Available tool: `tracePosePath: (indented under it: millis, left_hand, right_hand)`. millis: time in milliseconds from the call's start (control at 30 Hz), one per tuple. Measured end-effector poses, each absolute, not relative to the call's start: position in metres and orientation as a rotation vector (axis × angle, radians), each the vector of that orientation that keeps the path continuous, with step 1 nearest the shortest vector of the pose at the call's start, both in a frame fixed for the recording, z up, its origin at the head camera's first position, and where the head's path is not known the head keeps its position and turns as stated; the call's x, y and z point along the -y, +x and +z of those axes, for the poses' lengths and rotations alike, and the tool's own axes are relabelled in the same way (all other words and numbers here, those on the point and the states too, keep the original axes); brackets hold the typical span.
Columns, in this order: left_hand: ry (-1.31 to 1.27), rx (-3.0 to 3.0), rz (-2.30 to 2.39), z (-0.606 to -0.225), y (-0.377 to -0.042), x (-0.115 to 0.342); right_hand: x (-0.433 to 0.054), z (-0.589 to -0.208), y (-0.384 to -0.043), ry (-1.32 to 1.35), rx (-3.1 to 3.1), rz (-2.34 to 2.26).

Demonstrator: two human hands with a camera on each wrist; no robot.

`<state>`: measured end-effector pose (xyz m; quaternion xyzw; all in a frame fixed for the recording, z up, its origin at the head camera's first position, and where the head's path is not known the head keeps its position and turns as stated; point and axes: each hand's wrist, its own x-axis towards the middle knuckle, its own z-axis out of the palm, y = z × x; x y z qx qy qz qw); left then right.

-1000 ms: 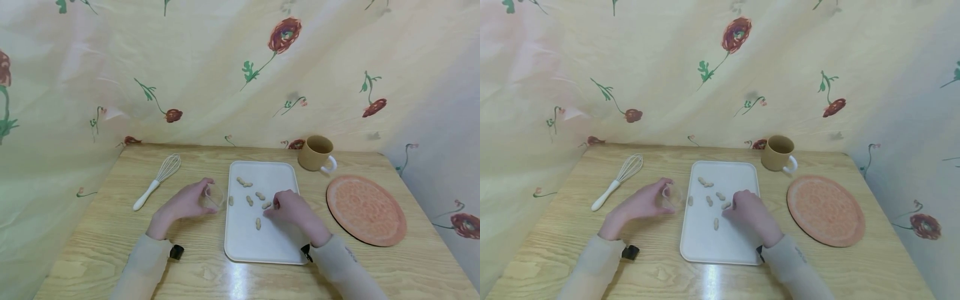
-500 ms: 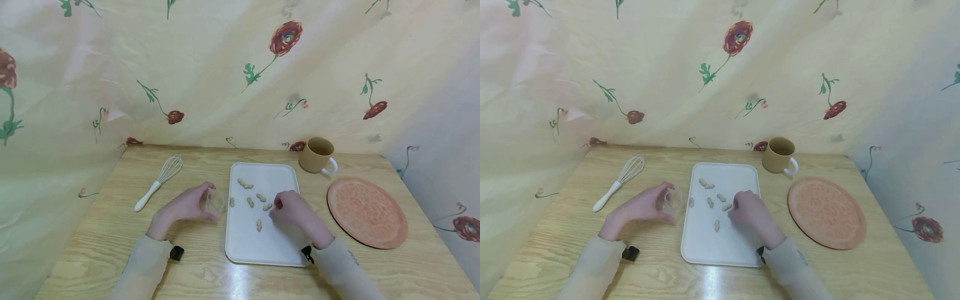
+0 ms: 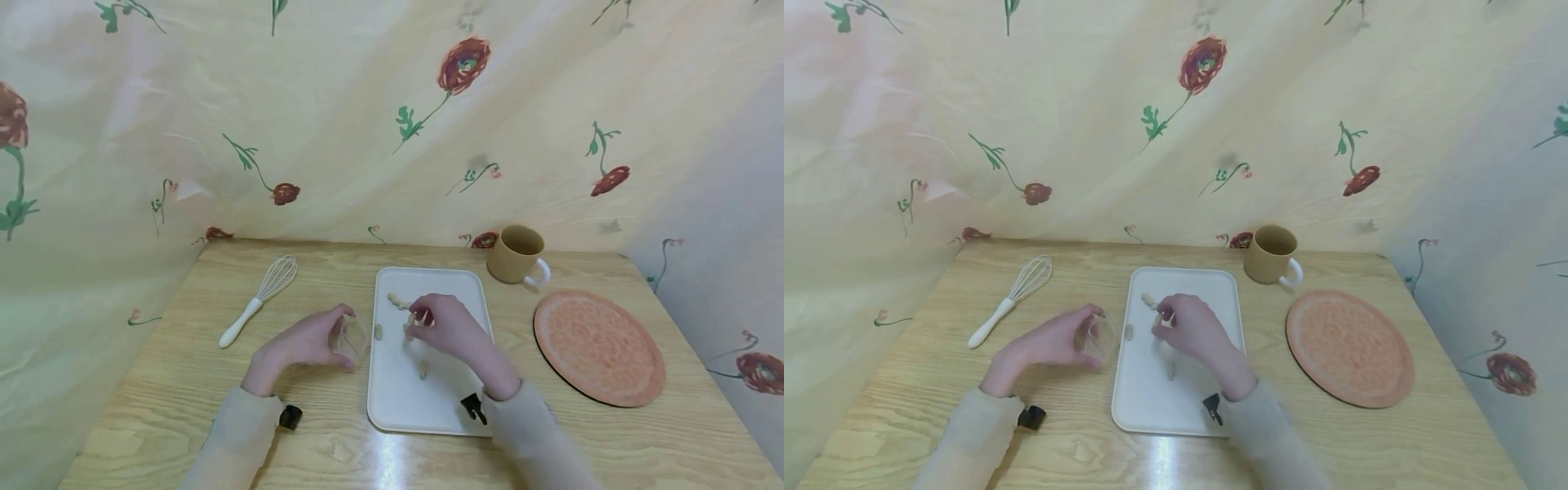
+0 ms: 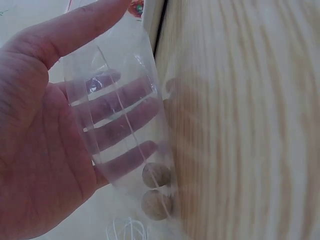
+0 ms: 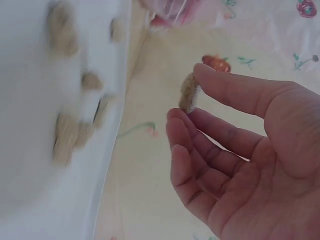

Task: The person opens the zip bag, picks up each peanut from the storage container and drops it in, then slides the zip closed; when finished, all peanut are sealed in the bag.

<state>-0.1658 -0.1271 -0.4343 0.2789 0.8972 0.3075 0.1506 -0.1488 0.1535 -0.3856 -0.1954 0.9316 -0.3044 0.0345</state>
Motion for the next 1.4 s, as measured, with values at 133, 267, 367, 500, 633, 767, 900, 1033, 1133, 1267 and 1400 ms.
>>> tracePosePath:
  millis: [133,267,367,500,633,767,900,1033,1133,1267,1400]
  left_hand:
    - [0.837,-2.591,0.867,-0.433,-0.164,0.126]
    - [0.852,-2.596,0.867,-0.431,-0.163,0.126]
    - [0.837,-2.597,0.862,-0.431,-0.163,0.127]
    - [0.817,-2.605,0.853,-0.431,-0.163,0.127]
    - [0.821,-2.607,0.859,-0.432,-0.163,0.127]
    - [0.815,-2.607,0.851,-0.433,-0.163,0.127]
    - [0.823,-2.607,0.851,-0.433,-0.163,0.126]
    - [0.839,-2.610,0.850,-0.434,-0.163,0.126]
    - [0.841,-2.614,0.843,-0.434,-0.164,0.126]
    - [0.819,-2.617,0.830,-0.434,-0.164,0.126]
    - [0.797,-2.615,0.820,-0.434,-0.164,0.124]
  right_hand:
    - [-0.133,-0.385,-0.148,-0.688,-2.846,-1.018]
    - [-0.115,-0.390,-0.146,-0.746,-2.811,-1.074]
    - [-0.106,-0.395,-0.146,-0.760,-2.790,-1.072]
    - [-0.095,-0.402,-0.145,-0.756,-2.772,-1.043]
    - [-0.088,-0.406,-0.143,-0.733,-2.769,-0.996]
    - [-0.085,-0.408,-0.141,-0.740,-2.766,-0.985]
    - [-0.086,-0.407,-0.140,-0.755,-2.778,-0.978]
    - [-0.088,-0.405,-0.139,-0.745,-2.792,-0.967]
    - [-0.089,-0.404,-0.139,-0.743,-2.794,-0.962]
    - [-0.090,-0.402,-0.139,-0.744,-2.795,-0.964]
    - [-0.093,-0.402,-0.140,-0.739,-2.797,-0.963]
